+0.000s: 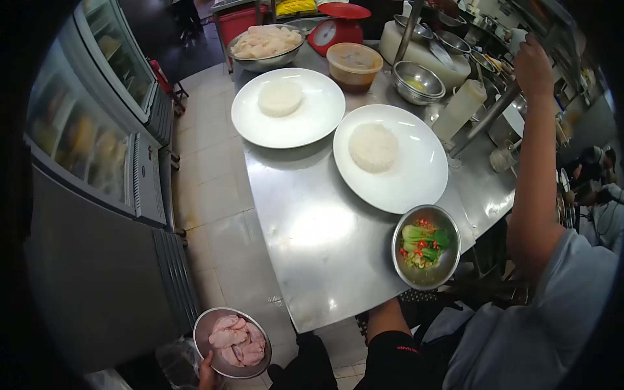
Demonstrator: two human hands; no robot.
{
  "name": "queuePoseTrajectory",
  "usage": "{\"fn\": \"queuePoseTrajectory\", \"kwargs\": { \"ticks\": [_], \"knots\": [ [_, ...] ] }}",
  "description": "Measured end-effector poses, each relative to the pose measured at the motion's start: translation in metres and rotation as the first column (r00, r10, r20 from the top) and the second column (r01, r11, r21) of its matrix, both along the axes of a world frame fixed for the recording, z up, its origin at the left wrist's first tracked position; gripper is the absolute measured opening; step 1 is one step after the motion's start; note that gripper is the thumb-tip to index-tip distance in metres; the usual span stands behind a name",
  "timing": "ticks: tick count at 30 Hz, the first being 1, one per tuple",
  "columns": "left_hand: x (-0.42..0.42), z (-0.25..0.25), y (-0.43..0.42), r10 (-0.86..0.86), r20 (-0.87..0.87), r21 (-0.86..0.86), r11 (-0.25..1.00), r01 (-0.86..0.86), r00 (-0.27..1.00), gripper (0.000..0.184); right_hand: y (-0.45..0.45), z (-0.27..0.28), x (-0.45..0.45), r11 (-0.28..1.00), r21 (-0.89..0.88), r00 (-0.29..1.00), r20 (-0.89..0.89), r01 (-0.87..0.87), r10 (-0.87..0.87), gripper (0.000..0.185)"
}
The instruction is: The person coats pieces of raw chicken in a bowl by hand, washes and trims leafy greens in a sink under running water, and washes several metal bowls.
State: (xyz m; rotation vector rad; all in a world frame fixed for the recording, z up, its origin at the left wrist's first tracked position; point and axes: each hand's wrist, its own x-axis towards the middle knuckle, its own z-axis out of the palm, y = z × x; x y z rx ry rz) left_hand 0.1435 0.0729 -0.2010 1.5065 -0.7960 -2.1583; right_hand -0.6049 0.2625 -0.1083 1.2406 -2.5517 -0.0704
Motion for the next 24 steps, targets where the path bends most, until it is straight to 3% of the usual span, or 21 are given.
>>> {"fn": "queuePoseTrajectory", "kwargs": {
  "ticks": [2, 4, 7, 9, 10, 11, 12, 13, 14, 15, 17, 18, 19, 21, 22, 24],
  "knots": [
    [-0.015, -0.003, -0.006, 0.013, 0.191, 0.171, 0.984, -0.047, 0.981, 0.054, -0.001, 0.127, -0.062, 0.996, -0.09, 0.944, -0.328, -0.006, -0.024, 0.026],
    [-0.026, -0.002, -0.008, 0.011, 0.176, 0.201, 0.978, -0.047, 0.984, 0.052, -0.001, 0.237, -0.105, 0.994, -0.103, 0.822, -0.563, 0.03, -0.083, 0.026],
    [-0.029, -0.017, -0.008, 0.027, 0.081, 0.23, 0.972, -0.045, 0.996, 0.052, -0.001, 0.314, -0.144, 0.981, 0.061, 0.661, -0.746, 0.183, -0.077, 0.028],
    [-0.037, -0.02, -0.009, 0.023, 0.123, 0.204, 0.978, -0.048, 0.992, 0.052, 0.0, 0.321, -0.146, 0.975, 0.082, 0.645, -0.761, 0.206, -0.072, 0.029],
    [-0.041, -0.019, -0.01, 0.021, 0.12, 0.201, 0.979, -0.045, 0.993, 0.052, 0.001, 0.319, -0.145, 0.995, -0.031, 0.739, -0.667, 0.094, -0.091, 0.027],
    [-0.048, -0.014, -0.009, 0.018, 0.127, 0.192, 0.98, -0.043, 0.992, 0.052, 0.003, 0.319, -0.144, 0.987, -0.158, 0.823, -0.562, -0.003, -0.088, 0.024],
    [-0.051, -0.013, -0.011, 0.014, 0.134, 0.184, 0.982, -0.039, 0.991, 0.052, 0.0, 0.318, -0.124, 0.894, -0.447, 0.965, -0.238, -0.009, -0.109, 0.026],
    [-0.049, -0.016, -0.012, 0.007, 0.132, 0.182, 0.983, -0.032, 0.991, 0.052, 0.01, 0.313, -0.15, 0.893, -0.449, 0.964, -0.239, -0.004, -0.116, 0.026],
    [-0.043, -0.024, -0.011, 0.0, 0.099, 0.179, 0.984, -0.018, 0.995, 0.052, 0.023, 0.301, -0.202, 0.595, -0.777, 0.828, 0.187, -0.205, 0.529, 0.02],
    [-0.041, -0.03, -0.012, -0.006, 0.065, 0.174, 0.985, -0.005, 0.998, 0.052, 0.029, 0.297, -0.225, 0.438, -0.875, 0.644, 0.216, -0.205, 0.734, 0.018],
    [-0.039, -0.031, -0.012, -0.02, 0.048, 0.162, 0.987, 0.012, 0.999, 0.052, 0.038, 0.288, -0.267, 0.158, -0.987, 0.113, 0.154, -0.032, 0.982, 0.017],
    [-0.038, -0.032, -0.012, -0.031, 0.033, 0.147, 0.989, 0.026, 0.999, 0.053, 0.032, 0.256, -0.239, 0.064, -0.989, 0.173, 0.086, 0.13, 0.981, 0.016],
    [-0.037, -0.034, -0.013, -0.031, 0.034, 0.151, 0.988, 0.026, 0.999, 0.053, 0.02, 0.208, -0.202, -0.008, -0.97, 0.311, 0.071, 0.245, 0.948, 0.015],
    [-0.038, -0.035, -0.016, -0.092, 0.062, 0.137, 0.987, 0.083, 0.994, 0.055, -0.009, 0.094, -0.108, -0.053, -0.874, 0.462, 0.203, 0.483, 0.864, 0.016],
    [-0.042, -0.034, -0.011, -0.079, -0.028, -0.034, 0.996, 0.078, 0.997, 0.047, -0.019, 0.033, -0.055, -0.048, -0.791, 0.459, 0.304, 0.61, 0.835, 0.016],
    [-0.051, -0.03, -0.011, -0.093, -0.113, -0.004, 0.996, 0.093, 0.989, 0.05, -0.032, -0.082, 0.053, -0.012, -0.562, 0.343, 0.487, 0.827, 0.803, 0.018]
  ]
}}
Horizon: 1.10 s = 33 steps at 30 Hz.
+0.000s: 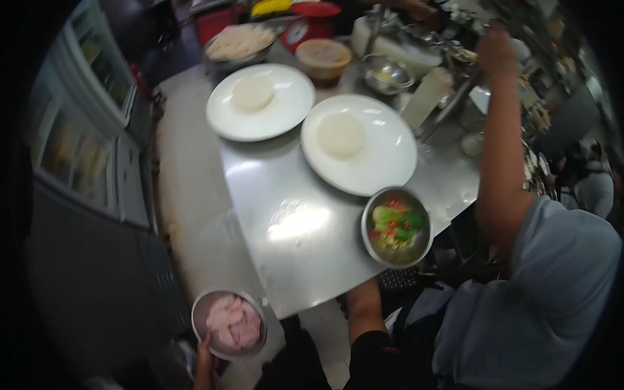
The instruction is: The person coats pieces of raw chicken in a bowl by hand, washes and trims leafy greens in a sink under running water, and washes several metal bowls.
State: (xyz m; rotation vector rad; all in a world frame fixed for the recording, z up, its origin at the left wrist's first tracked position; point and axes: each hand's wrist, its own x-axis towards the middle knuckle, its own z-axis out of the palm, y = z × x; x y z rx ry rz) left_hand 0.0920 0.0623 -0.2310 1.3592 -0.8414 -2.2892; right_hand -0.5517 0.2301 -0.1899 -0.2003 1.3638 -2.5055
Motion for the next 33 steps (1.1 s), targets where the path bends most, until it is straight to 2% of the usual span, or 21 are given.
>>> {"fn": "queuePoseTrajectory", "kwargs": {
  "ticks": [2, 3, 5, 8, 9, 10, 11, 13, 15, 17, 20, 21, 22, 23, 24, 25, 26, 27, 28, 31, 33],
  "knots": [
    [0.032, -0.046, -0.004, -0.074, 0.094, -0.046, 0.996, 0.079, 0.993, 0.047, 0.008, -0.072, 0.092, 0.999, 0.045, 0.971, 0.24, -0.023, 0.012, 0.02],
    [0.015, -0.03, 0.0, -0.001, 0.077, 0.038, 0.999, -0.002, 0.997, 0.048, 0.015, -0.086, 0.121, 0.998, 0.056, 0.951, 0.31, -0.033, 0.014, 0.022],
    [0.017, -0.041, 0.0, -0.022, 0.083, 0.153, 0.988, 0.009, 0.996, 0.045, 0.03, -0.101, 0.155, 0.997, 0.059, 0.914, 0.405, -0.049, 0.021, 0.025],
    [0.007, -0.039, 0.015, 0.016, -0.037, 0.059, 0.998, -0.014, 0.999, 0.04, 0.04, -0.086, 0.181, 0.991, -0.079, 0.87, 0.476, -0.107, 0.132, 0.03],
    [0.01, -0.043, 0.022, -0.013, -0.038, 0.04, 0.999, 0.014, 0.999, 0.04, 0.053, -0.088, 0.202, 0.973, -0.166, 0.842, 0.491, -0.16, 0.223, 0.032],
    [0.013, -0.045, 0.025, -0.01, -0.064, 0.036, 0.999, 0.012, 0.998, 0.04, 0.067, -0.085, 0.222, 0.861, -0.34, 0.767, 0.406, -0.378, 0.497, 0.03],
    [0.018, -0.049, 0.032, -0.011, -0.068, 0.052, 0.999, 0.014, 0.998, 0.039, 0.082, -0.085, 0.242, 0.676, -0.45, 0.631, 0.272, -0.584, 0.726, 0.028],
    [0.02, -0.051, 0.038, -0.02, -0.089, 0.073, 0.997, 0.026, 0.996, 0.038, 0.088, -0.075, 0.299, 0.837, -0.338, 0.688, 0.477, -0.43, 0.547, 0.032],
    [0.034, -0.061, 0.051, -0.04, -0.063, -0.063, 0.997, 0.036, 0.997, 0.038, 0.084, -0.063, 0.367, 0.884, -0.303, 0.658, 0.591, -0.355, 0.467, 0.031],
    [0.052, -0.064, 0.062, -0.061, -0.113, -0.138, 0.989, 0.045, 0.992, 0.039, 0.072, -0.053, 0.429, 0.837, -0.347, 0.59, 0.597, -0.423, 0.545, 0.028],
    [0.079, -0.066, 0.082, -0.026, -0.154, -0.317, 0.948, -0.025, 0.988, 0.039, 0.043, -0.021, 0.511, 0.783, -0.222, 0.611, 0.517, -0.581, 0.599, 0.018],
    [0.089, -0.049, 0.089, -0.025, -0.167, -0.315, 0.949, -0.029, 0.986, 0.039, 0.036, -0.011, 0.534, 0.776, -0.175, 0.644, 0.466, -0.605, 0.607, 0.016],
    [0.094, -0.031, 0.093, -0.031, -0.118, -0.197, 0.98, 0.007, 0.992, 0.041, 0.03, 0.001, 0.554, 0.776, -0.17, 0.651, 0.455, -0.607, 0.608, 0.016],
    [0.102, -0.008, 0.095, -0.042, -0.071, -0.079, 0.996, 0.037, 0.997, 0.043, 0.023, 0.019, 0.576, 0.746, 0.096, 0.717, 0.379, -0.659, 0.585, 0.016],
    [0.109, 0.009, 0.099, -0.051, -0.057, -0.067, 0.997, 0.047, 0.997, 0.043, 0.019, 0.03, 0.593, 0.678, 0.359, 0.767, 0.287, -0.641, 0.574, 0.02],
    [0.115, 0.022, 0.101, -0.052, -0.07, -0.071, 0.996, 0.047, 0.996, 0.043, 0.016, 0.038, 0.604, 0.68, 0.365, 0.771, 0.275, -0.636, 0.574, 0.02],
    [0.119, 0.032, 0.103, -0.064, -0.066, -0.087, 0.994, 0.058, 0.996, 0.042, 0.013, 0.041, 0.61, 0.512, 0.725, 0.763, 0.028, -0.46, 0.646, 0.024],
    [0.124, 0.047, 0.105, -0.076, -0.063, -0.102, 0.992, 0.07, 0.995, 0.041, 0.012, 0.04, 0.614, 0.326, 0.937, 0.642, -0.173, -0.127, 0.747, 0.029],
    [0.131, 0.061, 0.108, -0.093, -0.058, -0.097, 0.991, 0.087, 0.994, 0.04, 0.013, 0.04, 0.617, 0.232, 0.972, 0.611, -0.207, 0.04, 0.764, 0.032],
    [0.141, 0.071, 0.112, -0.119, -0.069, -0.157, 0.982, 0.107, 0.991, 0.039, 0.015, 0.073, 0.64, 0.179, 0.971, 0.616, -0.237, 0.156, 0.751, 0.035],
    [0.148, 0.084, 0.117, -0.139, -0.098, -0.179, 0.977, 0.12, 0.986, 0.04, 0.024, 0.096, 0.651, 0.137, 0.982, 0.626, -0.191, 0.133, 0.756, 0.036]
  ]
}}
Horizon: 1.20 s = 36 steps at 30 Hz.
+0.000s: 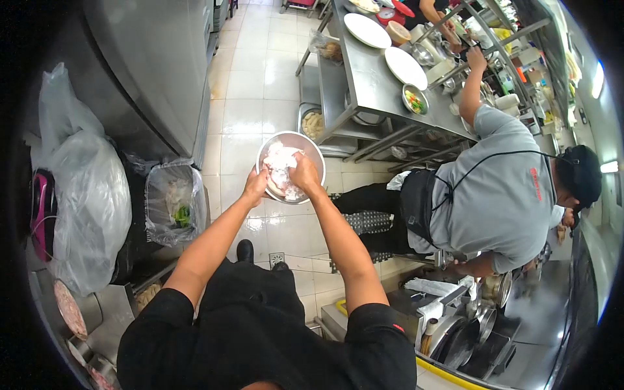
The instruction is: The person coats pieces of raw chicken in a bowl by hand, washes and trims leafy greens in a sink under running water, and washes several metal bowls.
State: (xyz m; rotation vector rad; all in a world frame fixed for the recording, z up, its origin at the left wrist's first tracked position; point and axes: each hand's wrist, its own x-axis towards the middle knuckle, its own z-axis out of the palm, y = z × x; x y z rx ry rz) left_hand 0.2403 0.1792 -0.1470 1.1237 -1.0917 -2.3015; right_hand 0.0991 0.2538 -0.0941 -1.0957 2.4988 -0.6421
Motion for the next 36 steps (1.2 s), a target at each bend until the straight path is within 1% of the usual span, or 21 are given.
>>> {"fn": "queuePoseTrajectory", "kwargs": {
  "ticks": [2, 3, 4, 6, 7, 8, 9, 10, 11, 13, 18, 20, 21, 22, 23, 24, 26, 28, 31, 34, 36],
  "knots": [
    [0.009, 0.011, 0.006, -0.018, -0.026, -0.015, 1.0, 0.017, 1.0, 0.04, 0.016, 0.012, 0.005, 0.954, -0.118, 0.961, -0.055, -0.277, 0.272, 0.039],
    [0.013, 0.016, 0.009, -0.053, -0.026, 0.015, 0.998, 0.053, 0.998, 0.041, 0.024, 0.018, 0.001, 0.945, -0.045, 0.944, 0.045, -0.325, 0.327, 0.063],
    [0.014, 0.022, 0.01, -0.093, -0.031, 0.041, 0.995, 0.094, 0.995, 0.042, 0.029, 0.021, 0.004, 0.947, -0.051, 0.947, 0.034, -0.317, 0.319, 0.063],
    [0.015, 0.01, 0.017, -0.061, -0.039, -0.064, 0.996, 0.058, 0.997, 0.045, 0.051, 0.033, 0.001, 0.884, 0.16, 0.817, -0.34, -0.438, 0.466, 0.096],
    [0.007, -0.022, 0.019, -0.01, -0.088, -0.054, 0.999, 0.005, 0.996, 0.051, 0.06, 0.043, -0.002, 0.873, 0.234, 0.839, -0.254, -0.429, 0.481, 0.108],
    [0.006, -0.014, 0.023, -0.044, -0.264, 0.062, 0.996, 0.063, 0.963, 0.054, 0.066, 0.047, 0.003, 0.865, 0.298, 0.872, -0.163, -0.403, 0.462, 0.12],
    [0.009, 0.026, 0.034, -0.051, -0.242, 0.076, 0.995, 0.071, 0.969, 0.049, 0.07, 0.048, 0.01, 0.848, 0.392, 0.852, -0.235, -0.358, 0.468, 0.118],
    [0.007, 0.034, 0.042, -0.069, -0.251, 0.098, 0.991, 0.096, 0.965, 0.043, 0.071, 0.081, 0.026, 0.855, 0.413, 0.908, -0.135, -0.313, 0.398, 0.117],
    [0.01, 0.035, 0.052, -0.07, -0.22, 0.056, 0.995, 0.084, 0.973, 0.041, 0.082, 0.079, 0.033, 0.913, 0.253, 0.887, -0.261, -0.319, 0.382, 0.116],
    [0.019, 0.035, 0.074, -0.088, -0.281, 0.029, 0.995, 0.1, 0.956, 0.04, 0.099, 0.097, 0.055, 0.947, 0.209, 0.943, -0.173, -0.246, 0.283, 0.102],
    [0.019, 0.019, 0.077, -0.165, -0.187, -0.012, 0.986, 0.166, 0.968, 0.042, 0.101, 0.049, 0.036, 0.985, 0.03, 0.984, -0.059, -0.169, 0.17, 0.096],
    [0.018, 0.009, 0.072, -0.175, -0.12, -0.055, 0.984, 0.17, 0.977, 0.046, 0.105, 0.028, 0.018, 0.983, 0.057, 0.969, -0.164, -0.175, 0.182, 0.085],
    [0.014, -0.026, 0.063, -0.191, -0.172, -0.115, 0.978, 0.173, 0.966, 0.051, 0.102, -0.007, -0.002, 0.976, 0.003, 0.916, -0.344, -0.217, 0.205, 0.072],
    [0.014, -0.023, 0.06, -0.213, -0.182, -0.154, 0.97, 0.187, 0.96, 0.054, 0.097, -0.055, -0.027, 0.927, -0.295, 0.938, -0.321, -0.23, 0.131, 0.057],
    [0.011, -0.047, 0.053, -0.218, -0.074, -0.25, 0.949, 0.194, 0.973, 0.056, 0.1, -0.032, -0.017, 0.956, -0.272, 0.987, -0.147, -0.104, 0.066, 0.053],
    [0.012, -0.034, 0.057, -0.196, -0.098, -0.115, 0.976, 0.185, 0.976, 0.057, 0.102, -0.055, -0.029, 0.911, -0.386, 0.962, -0.269, -0.144, 0.038, 0.052],
    [0.015, -0.001, 0.065, -0.176, -0.117, 0.014, 0.984, 0.179, 0.977, 0.05, 0.1, 0.015, 0.011, 0.968, -0.251, 0.981, -0.187, 0.003, -0.051, 0.056],
    [0.016, 0.02, 0.072, -0.196, -0.168, -0.139, 0.975, 0.174, 0.966, 0.049, 0.103, 0.032, 0.031, 0.974, -0.223, 0.987, -0.161, -0.031, -0.005, 0.055],
    [0.026, 0.051, 0.073, -0.199, -0.09, -0.047, 0.98, 0.196, 0.976, 0.048, 0.116, 0.047, 0.031, 0.899, -0.3, 0.948, -0.092, -0.319, 0.305, 0.055],
    [0.027, 0.04, 0.066, -0.281, -0.122, -0.022, 0.96, 0.28, 0.952, 0.046, 0.105, 0.052, 0.004, 0.98, -0.143, 0.988, -0.093, -0.135, 0.123, 0.044],
    [0.019, 0.042, 0.063, -0.387, -0.048, -0.052, 0.921, 0.385, 0.921, 0.044, 0.085, 0.059, -0.001, 0.986, 0.07, 0.967, 0.217, -0.15, 0.132, 0.041]
  ]
}}
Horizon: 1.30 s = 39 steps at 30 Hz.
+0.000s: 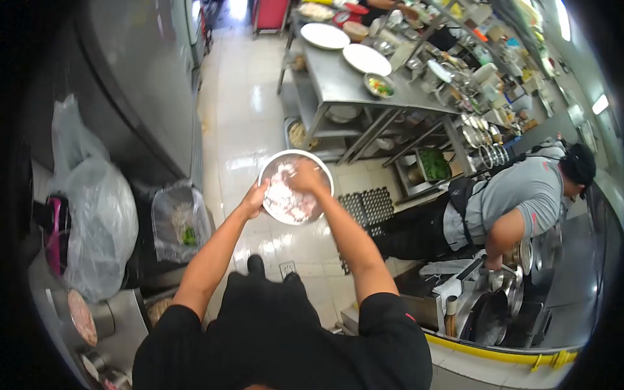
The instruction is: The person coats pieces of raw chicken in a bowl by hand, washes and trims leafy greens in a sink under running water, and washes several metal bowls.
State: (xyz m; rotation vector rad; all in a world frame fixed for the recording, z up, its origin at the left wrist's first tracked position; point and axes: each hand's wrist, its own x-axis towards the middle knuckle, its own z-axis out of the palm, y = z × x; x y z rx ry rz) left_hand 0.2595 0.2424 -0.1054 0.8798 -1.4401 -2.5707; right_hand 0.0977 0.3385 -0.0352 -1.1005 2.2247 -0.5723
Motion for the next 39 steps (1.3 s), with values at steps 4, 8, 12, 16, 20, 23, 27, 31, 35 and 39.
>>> {"fn": "queuePoseTrajectory", "kwargs": {
  "ticks": [4, 8, 12, 16, 20, 23, 27, 31, 35, 39],
  "knots": [
    [-0.022, -0.028, -0.014, 0.015, -0.054, 0.103, 0.995, -0.01, 0.998, 0.045, -0.025, -0.007, 0.026, 0.898, 0.277, 0.91, -0.141, -0.343, 0.391, 0.044],
    [-0.003, -0.025, -0.022, 0.077, 0.021, 0.084, 0.993, -0.079, 0.997, 0.042, 0.028, 0.012, 0.028, 0.786, 0.177, 0.644, -0.481, -0.593, 0.595, 0.074],
    [0.0, -0.011, -0.024, 0.054, -0.31, 0.145, 0.989, -0.009, 0.949, 0.038, 0.045, 0.042, 0.013, 0.861, -0.047, 0.794, -0.413, -0.507, 0.446, 0.105],
    [-0.015, 0.006, -0.006, -0.045, -0.256, 0.038, 0.998, 0.057, 0.966, 0.051, 0.029, 0.008, 0.016, 0.948, -0.016, 0.822, -0.503, -0.319, 0.268, 0.095],
    [-0.014, -0.003, 0.008, -0.041, -0.15, 0.025, 0.999, 0.045, 0.988, 0.052, 0.06, 0.016, 0.039, 0.985, -0.118, 0.919, -0.387, -0.123, 0.068, 0.083],
    [-0.017, -0.007, 0.017, -0.097, -0.109, 0.025, 0.995, 0.101, 0.989, 0.052, 0.06, -0.019, 0.029, 0.981, -0.194, 0.915, -0.401, -0.028, -0.053, 0.059],
    [-0.03, -0.023, 0.022, -0.123, -0.057, 0.003, 0.992, 0.123, 0.991, 0.054, 0.07, -0.028, 0.012, 0.953, -0.283, 0.891, -0.398, 0.107, -0.218, 0.027],
    [-0.034, -0.014, 0.024, -0.131, -0.063, 0.002, 0.991, 0.131, 0.989, 0.056, 0.109, -0.004, -0.001, 0.981, -0.192, 0.952, -0.306, -0.04, -0.021, 0.059],
    [-0.048, -0.001, 0.032, -0.062, -0.107, 0.008, 0.998, 0.063, 0.992, 0.055, 0.125, -0.004, -0.01, 0.994, -0.106, 0.946, -0.325, -0.033, -0.003, 0.099],
    [-0.055, 0.023, 0.041, -0.127, -0.319, 0.09, 0.982, 0.164, 0.939, 0.04, 0.123, 0.001, -0.01, 0.95, -0.311, 0.912, -0.393, -0.013, -0.117, 0.071]
  ]
}}
